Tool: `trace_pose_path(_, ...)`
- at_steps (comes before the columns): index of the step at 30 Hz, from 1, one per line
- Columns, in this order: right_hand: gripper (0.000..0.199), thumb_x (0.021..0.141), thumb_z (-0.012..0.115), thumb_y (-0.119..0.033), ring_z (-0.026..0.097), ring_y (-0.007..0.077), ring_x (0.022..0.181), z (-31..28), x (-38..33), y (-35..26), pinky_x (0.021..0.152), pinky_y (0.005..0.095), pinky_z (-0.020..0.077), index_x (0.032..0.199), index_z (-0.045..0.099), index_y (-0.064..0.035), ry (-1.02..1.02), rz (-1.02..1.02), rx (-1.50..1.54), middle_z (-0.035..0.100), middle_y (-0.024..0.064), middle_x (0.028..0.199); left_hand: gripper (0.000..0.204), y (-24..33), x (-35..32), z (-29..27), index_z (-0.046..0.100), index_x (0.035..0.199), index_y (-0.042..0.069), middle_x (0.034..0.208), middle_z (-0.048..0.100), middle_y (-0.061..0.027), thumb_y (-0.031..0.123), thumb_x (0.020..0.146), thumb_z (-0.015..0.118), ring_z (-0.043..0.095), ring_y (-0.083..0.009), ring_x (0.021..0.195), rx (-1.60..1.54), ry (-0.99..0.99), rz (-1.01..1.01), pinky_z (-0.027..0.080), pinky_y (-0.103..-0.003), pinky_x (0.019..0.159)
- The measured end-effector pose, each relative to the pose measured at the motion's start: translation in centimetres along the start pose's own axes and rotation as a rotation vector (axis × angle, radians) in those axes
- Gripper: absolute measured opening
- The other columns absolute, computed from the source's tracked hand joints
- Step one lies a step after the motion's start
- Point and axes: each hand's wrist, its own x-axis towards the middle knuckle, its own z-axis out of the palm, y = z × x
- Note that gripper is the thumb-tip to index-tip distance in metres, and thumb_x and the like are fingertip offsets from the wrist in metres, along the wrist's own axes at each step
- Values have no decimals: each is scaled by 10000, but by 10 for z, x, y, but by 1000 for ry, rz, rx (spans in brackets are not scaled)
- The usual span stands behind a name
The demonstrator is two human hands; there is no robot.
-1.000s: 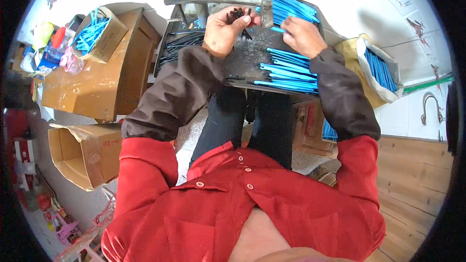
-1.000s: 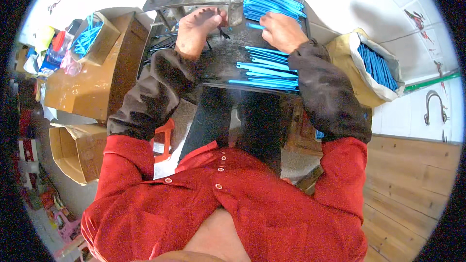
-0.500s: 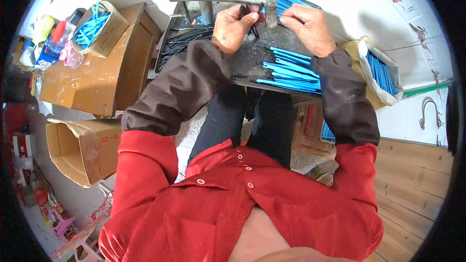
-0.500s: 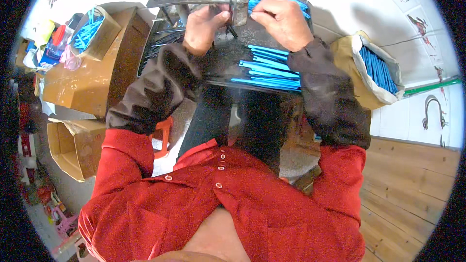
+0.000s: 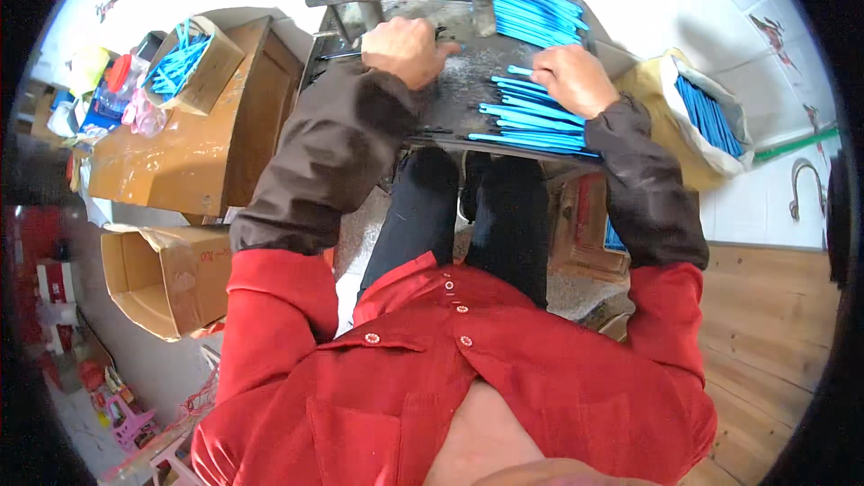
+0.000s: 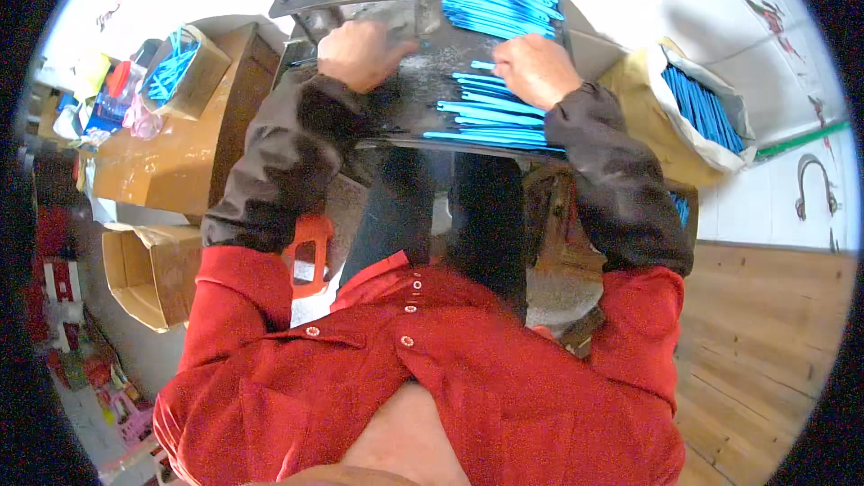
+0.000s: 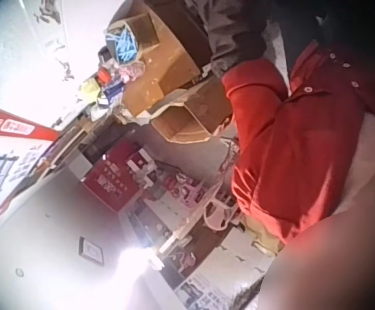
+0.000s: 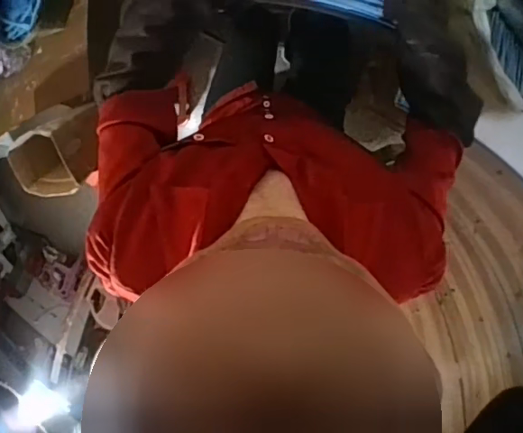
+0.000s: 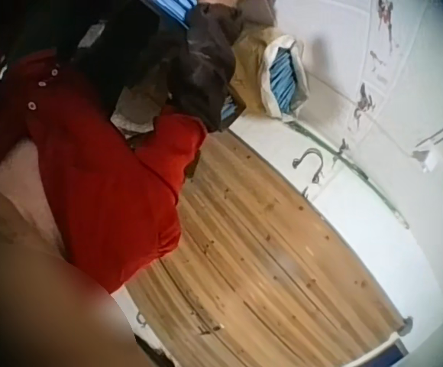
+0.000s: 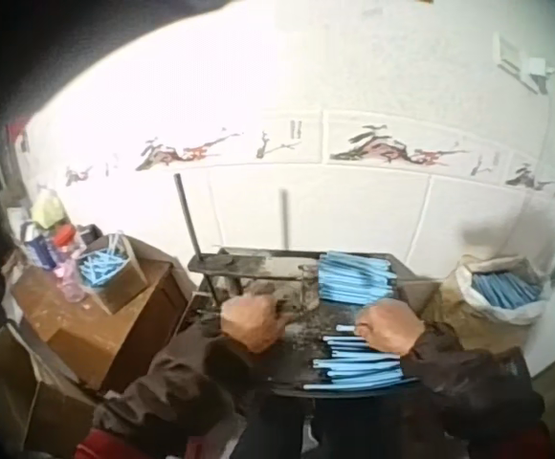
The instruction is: Sorting and packaging blue components into bags at a workstation.
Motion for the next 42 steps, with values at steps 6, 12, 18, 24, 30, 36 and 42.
trace_pose_path(6,138,756,543,-165,551,336,572,27,3,3,501,439,424,691,500,-52,-66,65,205,529,155,586,144,3,20,27,632,619,73,699,615,-168,190,648,554,619,-299,664,84,44,-22,480,-406,538)
trace_pose_path(12,86,723,544,-129,545,355,666,28,-1,-2,572,456,411,723,495,-58,82,56,120,530,153,647,339,7,3,1,524,1000,32,872,591,-225,289,781,500,567,-373,831,-103,55,-36,427,-477,664)
trace_pose_path(18,82,729,528,-124,542,362,670,41,-1,3,559,458,405,730,477,-59,108,36,109,525,151,651,177,0,-22,-8,568,968,-5,671,457,58,123,854,523,379,-33,580,-1057,33,-5,292,-175,509)
trace_pose_path(24,135,743,556,-165,545,289,602,21,-4,12,537,377,422,693,528,-43,110,-6,264,533,131,626,195,16,-27,-25,567,918,-52,828,606,-76,122,837,530,556,-137,784,-1416,136,-27,420,-237,755)
trace_pose_path(30,154,814,567,-156,435,47,594,-11,17,-23,541,204,369,795,583,-4,275,45,572,517,-15,646,141,13,-5,10,563,902,-58,796,611,-97,37,799,560,585,-172,718,-1655,158,-60,481,-290,680)
trace_pose_path(36,99,829,547,-93,365,5,495,8,34,-42,419,163,271,852,604,-14,203,116,971,509,-30,652,95,10,2,32,600,873,-21,764,617,-68,-9,787,561,592,-147,666,-1726,202,45,501,-262,620)
trace_pose_path(42,68,805,553,-43,398,16,540,3,48,-28,465,170,305,809,592,13,261,7,758,504,-30,663,60,17,2,24,584,707,-14,676,595,-41,-39,712,639,582,-120,635,-1560,317,-62,498,-253,598)
